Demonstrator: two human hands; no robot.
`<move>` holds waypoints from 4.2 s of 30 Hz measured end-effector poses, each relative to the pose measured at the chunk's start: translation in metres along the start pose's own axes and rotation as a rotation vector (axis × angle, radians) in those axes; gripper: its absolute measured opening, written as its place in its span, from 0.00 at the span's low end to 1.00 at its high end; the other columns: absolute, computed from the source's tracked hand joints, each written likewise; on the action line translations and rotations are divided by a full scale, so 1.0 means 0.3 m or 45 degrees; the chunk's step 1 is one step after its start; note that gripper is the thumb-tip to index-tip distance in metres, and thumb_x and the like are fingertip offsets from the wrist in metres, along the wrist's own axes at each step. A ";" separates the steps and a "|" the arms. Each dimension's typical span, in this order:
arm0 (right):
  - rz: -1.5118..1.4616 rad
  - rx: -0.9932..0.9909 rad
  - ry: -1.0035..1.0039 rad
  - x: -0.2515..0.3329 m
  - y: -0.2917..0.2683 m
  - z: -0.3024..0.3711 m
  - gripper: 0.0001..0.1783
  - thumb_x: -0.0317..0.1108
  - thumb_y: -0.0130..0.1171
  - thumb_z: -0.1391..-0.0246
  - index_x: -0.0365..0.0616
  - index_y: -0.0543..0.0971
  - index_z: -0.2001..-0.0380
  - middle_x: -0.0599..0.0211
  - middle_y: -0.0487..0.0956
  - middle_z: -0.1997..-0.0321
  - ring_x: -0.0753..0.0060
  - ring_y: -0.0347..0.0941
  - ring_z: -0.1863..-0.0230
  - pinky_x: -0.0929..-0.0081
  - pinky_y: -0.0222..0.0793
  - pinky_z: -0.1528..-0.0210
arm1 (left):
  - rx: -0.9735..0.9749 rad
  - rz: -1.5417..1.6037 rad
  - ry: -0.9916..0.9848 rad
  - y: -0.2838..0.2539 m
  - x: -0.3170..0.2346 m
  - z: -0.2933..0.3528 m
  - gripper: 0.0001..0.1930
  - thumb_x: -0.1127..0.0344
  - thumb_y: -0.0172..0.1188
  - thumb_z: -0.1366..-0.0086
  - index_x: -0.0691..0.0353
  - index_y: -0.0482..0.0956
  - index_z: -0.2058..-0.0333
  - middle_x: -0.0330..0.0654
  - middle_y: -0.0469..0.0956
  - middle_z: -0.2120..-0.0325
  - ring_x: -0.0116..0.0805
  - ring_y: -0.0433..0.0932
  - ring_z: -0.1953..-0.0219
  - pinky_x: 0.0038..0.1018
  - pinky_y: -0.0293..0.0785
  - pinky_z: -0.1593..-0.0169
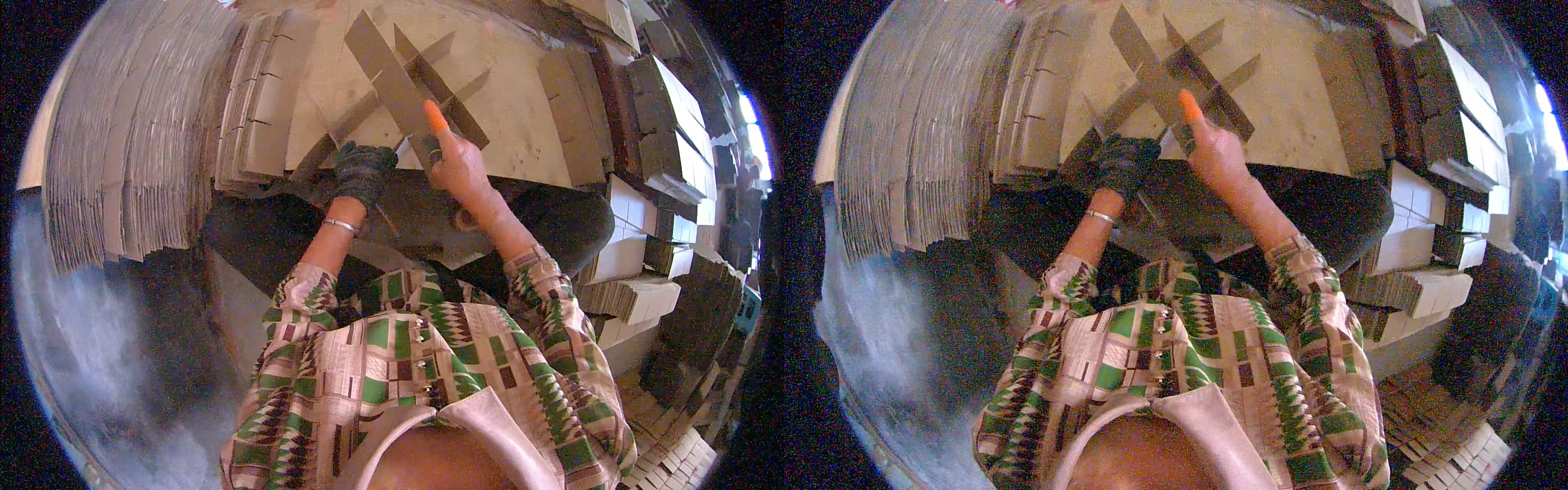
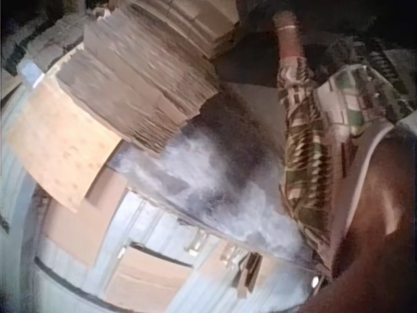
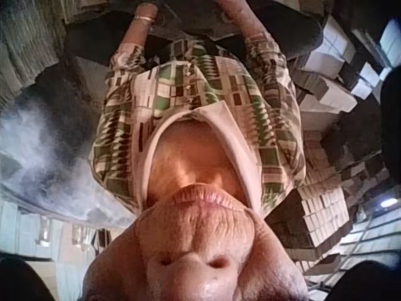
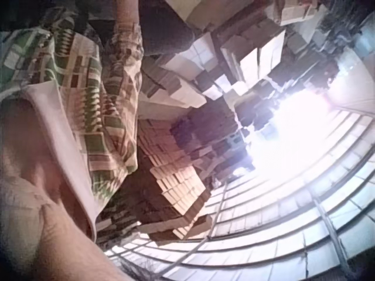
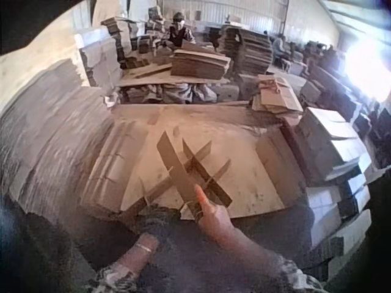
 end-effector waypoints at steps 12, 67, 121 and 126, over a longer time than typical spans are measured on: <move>0.121 0.182 -0.098 -0.026 0.077 -0.030 0.54 0.21 0.59 0.58 0.55 0.51 0.26 0.50 0.83 0.64 0.43 0.81 0.67 0.50 0.78 0.66 | 0.159 -0.147 -0.014 -0.025 -0.041 -0.018 0.12 0.55 0.55 0.36 0.48 0.86 0.63 0.43 0.85 0.67 0.48 0.84 0.64 0.46 0.78 0.58; -0.064 -0.077 0.311 -0.542 0.126 0.083 0.38 0.35 0.60 0.47 0.44 0.64 0.32 0.42 0.77 0.45 0.45 0.74 0.43 0.52 0.75 0.46 | 0.320 0.909 -0.336 0.094 0.137 -0.201 0.49 0.27 0.57 0.42 0.67 0.70 0.39 0.66 0.71 0.41 0.60 0.70 0.37 0.45 0.68 0.37; 0.993 -0.050 0.863 -0.919 -0.551 0.154 0.25 0.39 0.63 0.46 0.41 0.77 0.46 0.50 0.81 0.52 0.46 0.79 0.52 0.54 0.76 0.50 | -0.385 0.351 -0.926 -0.151 0.591 0.175 0.19 0.50 0.60 0.37 0.52 0.84 0.52 0.52 0.83 0.59 0.57 0.82 0.57 0.44 0.77 0.52; 0.885 -0.670 0.329 -0.677 -0.596 0.092 0.25 0.30 0.60 0.47 0.42 0.77 0.44 0.48 0.80 0.46 0.45 0.80 0.54 0.60 0.77 0.49 | -0.382 0.373 -0.699 -0.038 0.481 0.140 0.20 0.48 0.59 0.36 0.52 0.84 0.53 0.50 0.83 0.59 0.54 0.82 0.56 0.43 0.77 0.51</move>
Point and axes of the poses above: each hand's wrist, its own z-axis away from the middle knuckle, its own y-axis out of the palm, x = y × z, the point moved 2 cm from there along -z, towards the middle knuckle
